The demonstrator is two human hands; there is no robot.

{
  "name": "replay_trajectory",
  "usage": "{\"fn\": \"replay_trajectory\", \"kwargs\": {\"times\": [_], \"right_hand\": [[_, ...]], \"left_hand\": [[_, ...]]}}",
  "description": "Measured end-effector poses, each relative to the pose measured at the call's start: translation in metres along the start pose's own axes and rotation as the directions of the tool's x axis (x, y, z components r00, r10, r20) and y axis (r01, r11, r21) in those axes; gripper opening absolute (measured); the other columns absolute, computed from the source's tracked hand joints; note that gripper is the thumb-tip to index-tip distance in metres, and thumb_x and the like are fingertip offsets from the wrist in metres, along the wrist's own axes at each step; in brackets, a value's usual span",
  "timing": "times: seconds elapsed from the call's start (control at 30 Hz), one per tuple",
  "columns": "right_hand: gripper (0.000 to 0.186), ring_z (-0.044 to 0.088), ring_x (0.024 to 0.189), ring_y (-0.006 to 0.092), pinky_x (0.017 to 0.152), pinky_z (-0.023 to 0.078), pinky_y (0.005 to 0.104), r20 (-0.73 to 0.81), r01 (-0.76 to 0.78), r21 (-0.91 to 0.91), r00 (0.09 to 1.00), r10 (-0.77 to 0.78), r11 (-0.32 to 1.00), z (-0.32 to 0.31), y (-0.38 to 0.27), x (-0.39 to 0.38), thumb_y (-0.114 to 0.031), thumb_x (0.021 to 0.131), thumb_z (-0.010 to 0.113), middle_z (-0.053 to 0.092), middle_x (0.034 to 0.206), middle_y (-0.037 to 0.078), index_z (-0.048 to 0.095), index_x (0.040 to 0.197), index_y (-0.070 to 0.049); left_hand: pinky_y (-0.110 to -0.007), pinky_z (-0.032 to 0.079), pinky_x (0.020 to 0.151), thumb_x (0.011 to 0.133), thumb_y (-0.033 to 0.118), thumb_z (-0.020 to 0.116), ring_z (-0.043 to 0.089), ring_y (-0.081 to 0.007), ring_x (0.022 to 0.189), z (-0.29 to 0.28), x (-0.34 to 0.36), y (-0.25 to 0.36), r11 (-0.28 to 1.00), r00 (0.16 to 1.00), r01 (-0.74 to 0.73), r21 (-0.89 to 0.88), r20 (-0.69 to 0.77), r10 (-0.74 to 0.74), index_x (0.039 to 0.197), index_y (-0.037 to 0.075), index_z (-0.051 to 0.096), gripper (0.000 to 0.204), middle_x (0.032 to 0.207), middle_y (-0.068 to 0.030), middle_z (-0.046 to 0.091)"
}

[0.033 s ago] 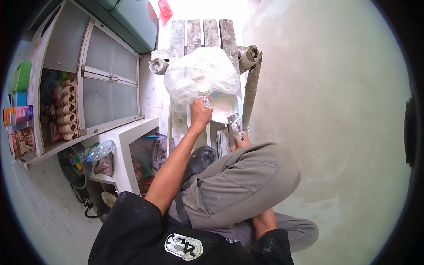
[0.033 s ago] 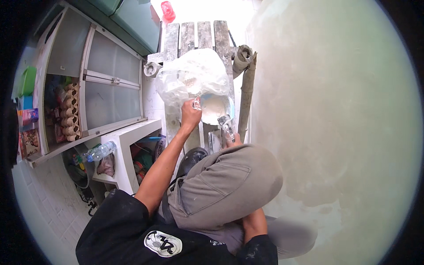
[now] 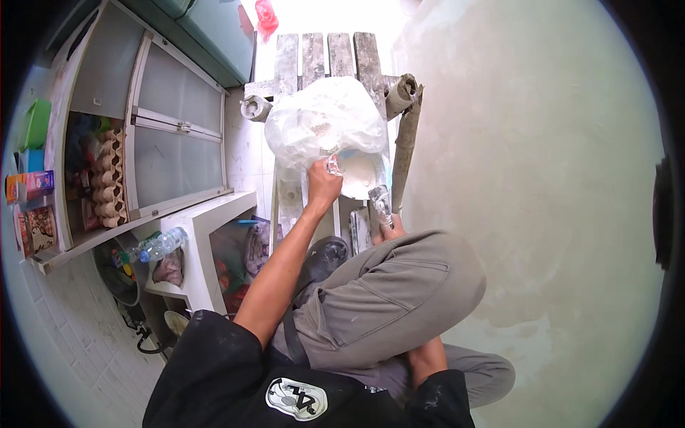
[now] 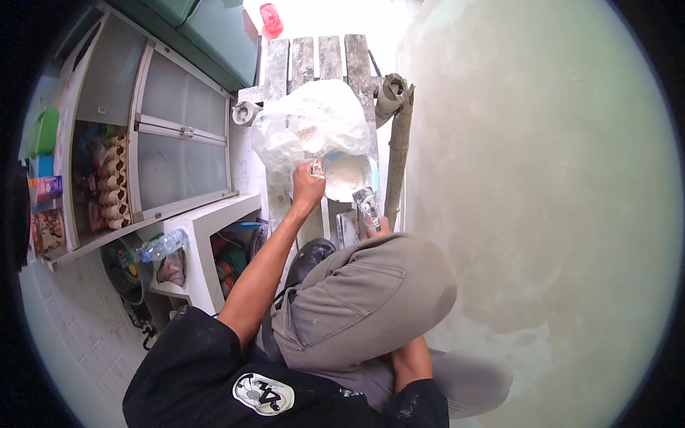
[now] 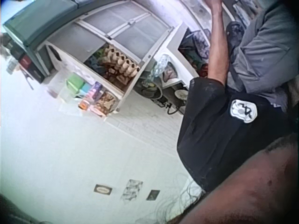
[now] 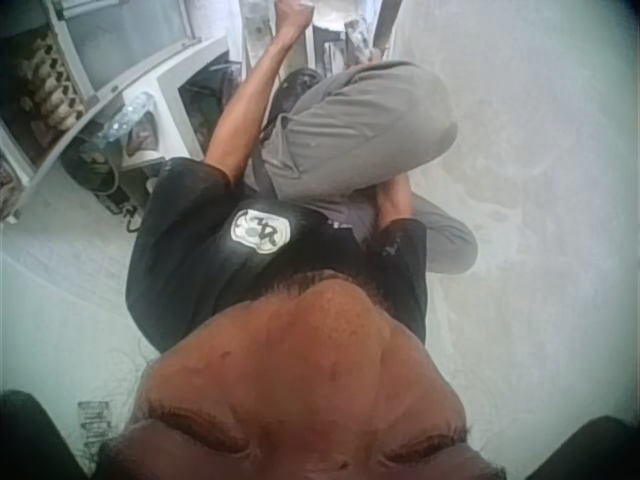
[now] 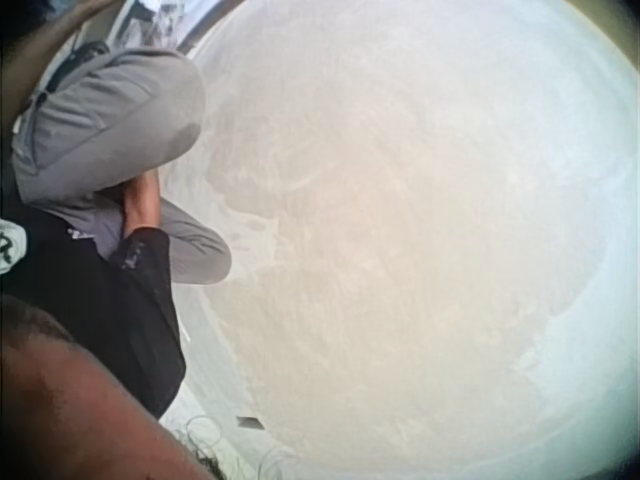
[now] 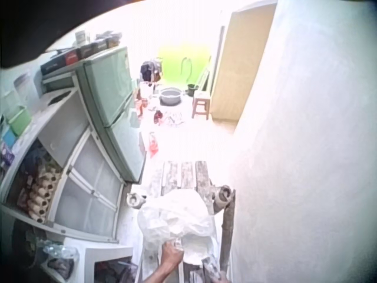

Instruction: Applying plaster to a ceiling using a trowel and mixing more plaster in a small bowl.

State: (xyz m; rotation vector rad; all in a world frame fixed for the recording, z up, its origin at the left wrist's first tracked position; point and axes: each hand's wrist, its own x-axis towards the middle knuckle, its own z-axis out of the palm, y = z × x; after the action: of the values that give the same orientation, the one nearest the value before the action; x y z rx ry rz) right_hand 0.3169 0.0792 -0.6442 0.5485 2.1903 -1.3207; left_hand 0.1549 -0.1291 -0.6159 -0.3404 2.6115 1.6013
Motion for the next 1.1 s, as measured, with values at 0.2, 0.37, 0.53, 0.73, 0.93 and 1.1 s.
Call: {"fn": "replay_trajectory", "kwargs": {"times": [0.2,0.37,0.53,0.73,0.93,1.1], "right_hand": [[0.054,0.062,0.069,0.0378,0.057,0.049,0.0451,-0.024,-0.121,-0.029,0.992,0.120,0.992,-0.021,0.009,-0.024,-0.002,0.081,0.065,0.055,0.095,0.017,0.058,0.134,-0.010],[0.052,0.062,0.068,0.0374,0.057,0.049,0.0446,-0.133,-0.103,0.060,0.985,0.110,0.993,-0.035,-0.010,-0.018,-0.002,0.081,0.065,0.055,0.093,0.017,0.059,0.132,-0.010],[0.048,0.061,0.066,0.0370,0.056,0.048,0.0437,-0.248,0.293,-0.140,0.915,-0.320,0.946,0.005,-0.054,0.005,0.000,0.082,0.064,0.055,0.090,0.016,0.062,0.129,-0.010],[0.048,0.061,0.065,0.0382,0.056,0.047,0.0468,-0.262,0.567,-0.514,0.611,-0.747,0.644,0.033,-0.038,0.012,0.001,0.081,0.063,0.056,0.091,0.017,0.063,0.128,-0.011],[0.050,0.060,0.066,0.0373,0.058,0.048,0.0426,-0.132,0.027,-0.318,0.989,-0.073,0.948,0.018,0.036,-0.009,-0.010,0.092,0.065,0.057,0.095,0.018,0.052,0.140,-0.012],[0.047,0.061,0.068,0.0367,0.059,0.048,0.0417,-0.082,-0.159,-0.147,0.986,0.148,0.976,-0.012,0.040,-0.050,-0.009,0.093,0.064,0.057,0.095,0.018,0.054,0.138,-0.011]], "left_hand": [[-0.052,0.044,0.062,0.098,0.021,0.058,0.058,-0.0522,0.071,-0.003,0.000,-0.004,1.000,1.000,0.011,0.003,-0.025,-0.011,0.078,-0.007,0.062,0.035,0.070,-0.0312,0.058],[-0.051,0.044,0.062,0.098,0.022,0.058,0.057,-0.0516,0.070,0.006,-0.003,0.003,0.999,1.000,0.017,-0.050,-0.011,-0.017,0.078,-0.007,0.063,0.035,0.070,-0.0304,0.059],[-0.050,0.044,0.061,0.099,0.022,0.058,0.056,-0.0514,0.067,0.001,0.000,-0.005,0.998,0.998,0.063,0.012,-0.001,-0.063,0.078,-0.007,0.063,0.036,0.069,-0.0303,0.059],[-0.050,0.042,0.059,0.099,0.023,0.058,0.054,-0.0478,0.060,-0.006,-0.001,-0.011,0.996,0.996,0.088,-0.013,-0.025,-0.088,0.076,-0.007,0.062,0.038,0.067,-0.0297,0.058],[-0.051,0.042,0.059,0.099,0.023,0.058,0.055,-0.0501,0.062,0.008,-0.005,-0.002,0.994,0.994,0.105,-0.022,-0.020,-0.105,0.074,-0.007,0.061,0.040,0.066,-0.0307,0.057],[-0.052,0.043,0.060,0.100,0.025,0.057,0.057,-0.0513,0.065,0.007,-0.008,-0.005,0.997,0.996,0.080,-0.014,-0.048,-0.081,0.074,-0.008,0.062,0.042,0.067,-0.0311,0.058]]}}
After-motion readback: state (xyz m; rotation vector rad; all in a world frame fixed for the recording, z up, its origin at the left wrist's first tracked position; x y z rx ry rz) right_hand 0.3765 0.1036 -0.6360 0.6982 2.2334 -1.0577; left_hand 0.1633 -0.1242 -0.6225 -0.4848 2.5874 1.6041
